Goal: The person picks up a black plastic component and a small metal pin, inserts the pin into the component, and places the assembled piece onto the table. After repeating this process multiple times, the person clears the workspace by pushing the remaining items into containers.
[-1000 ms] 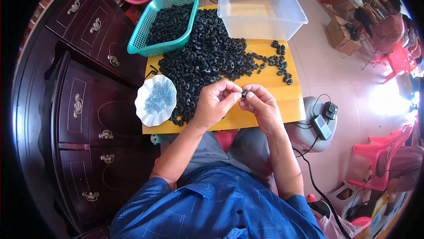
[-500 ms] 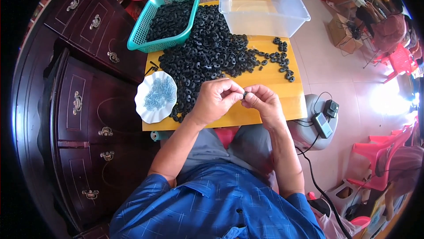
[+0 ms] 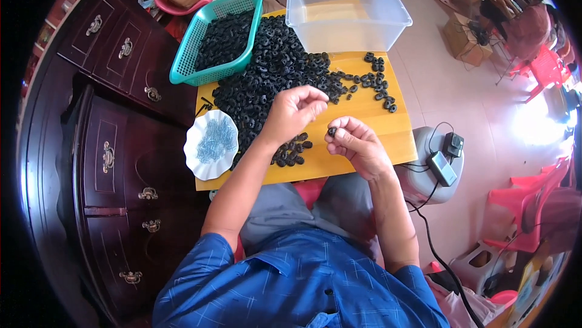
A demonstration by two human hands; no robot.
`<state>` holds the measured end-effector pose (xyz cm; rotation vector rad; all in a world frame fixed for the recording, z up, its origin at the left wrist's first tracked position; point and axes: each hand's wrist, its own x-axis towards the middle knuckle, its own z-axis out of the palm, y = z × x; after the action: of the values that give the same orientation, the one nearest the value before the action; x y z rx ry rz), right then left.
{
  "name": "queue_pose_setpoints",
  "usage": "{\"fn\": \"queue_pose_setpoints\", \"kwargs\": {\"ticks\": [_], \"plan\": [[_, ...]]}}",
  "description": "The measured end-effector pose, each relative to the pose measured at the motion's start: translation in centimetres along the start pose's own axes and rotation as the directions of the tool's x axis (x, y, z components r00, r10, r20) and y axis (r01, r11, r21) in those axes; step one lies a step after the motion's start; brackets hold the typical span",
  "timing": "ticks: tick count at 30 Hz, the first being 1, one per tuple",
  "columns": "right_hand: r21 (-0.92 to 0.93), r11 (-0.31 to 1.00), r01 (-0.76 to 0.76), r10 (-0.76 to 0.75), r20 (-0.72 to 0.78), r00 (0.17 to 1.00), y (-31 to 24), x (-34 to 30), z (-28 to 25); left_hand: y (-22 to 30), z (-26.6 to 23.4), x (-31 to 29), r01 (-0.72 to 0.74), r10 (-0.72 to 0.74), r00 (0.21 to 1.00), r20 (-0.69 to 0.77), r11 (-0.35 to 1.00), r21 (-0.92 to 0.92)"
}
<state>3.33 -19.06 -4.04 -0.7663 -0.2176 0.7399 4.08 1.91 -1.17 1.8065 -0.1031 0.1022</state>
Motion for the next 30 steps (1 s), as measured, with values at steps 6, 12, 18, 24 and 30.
{"fn": "queue_pose_setpoints", "kwargs": {"ticks": [6, 12, 18, 24, 30], "plan": [[-0.102, 0.995, 0.002, -0.012, -0.097, 0.995, 0.3, 0.1, 0.3, -3.5, -0.2, 7.5, -0.281, 0.356, 0.934, -0.039, 0.796, 0.536], [-0.119, 0.993, 0.016, -0.03, -0.111, 0.993, 0.0, 0.1, -0.1, -4.1, 0.7, 11.1, -0.321, 0.322, 0.939, 0.124, 0.684, 0.655], [-0.178, 0.984, 0.021, -0.038, -0.094, 0.995, -0.2, 0.1, 0.0, -3.0, 1.7, 9.6, -0.345, 0.225, 0.939, 0.261, 0.605, 0.718], [-0.225, 0.974, -0.016, 0.009, -0.033, 0.999, 0.4, 0.2, 0.1, -2.7, 2.1, 6.5, -0.388, 0.173, 0.919, 0.353, 0.542, 0.745], [-0.244, 0.97, 0.009, -0.016, -0.024, 1.0, 0.5, 0.2, -0.1, -3.8, 2.0, 6.1, -0.497, 0.228, 0.867, 0.442, 0.377, 0.781]]}}
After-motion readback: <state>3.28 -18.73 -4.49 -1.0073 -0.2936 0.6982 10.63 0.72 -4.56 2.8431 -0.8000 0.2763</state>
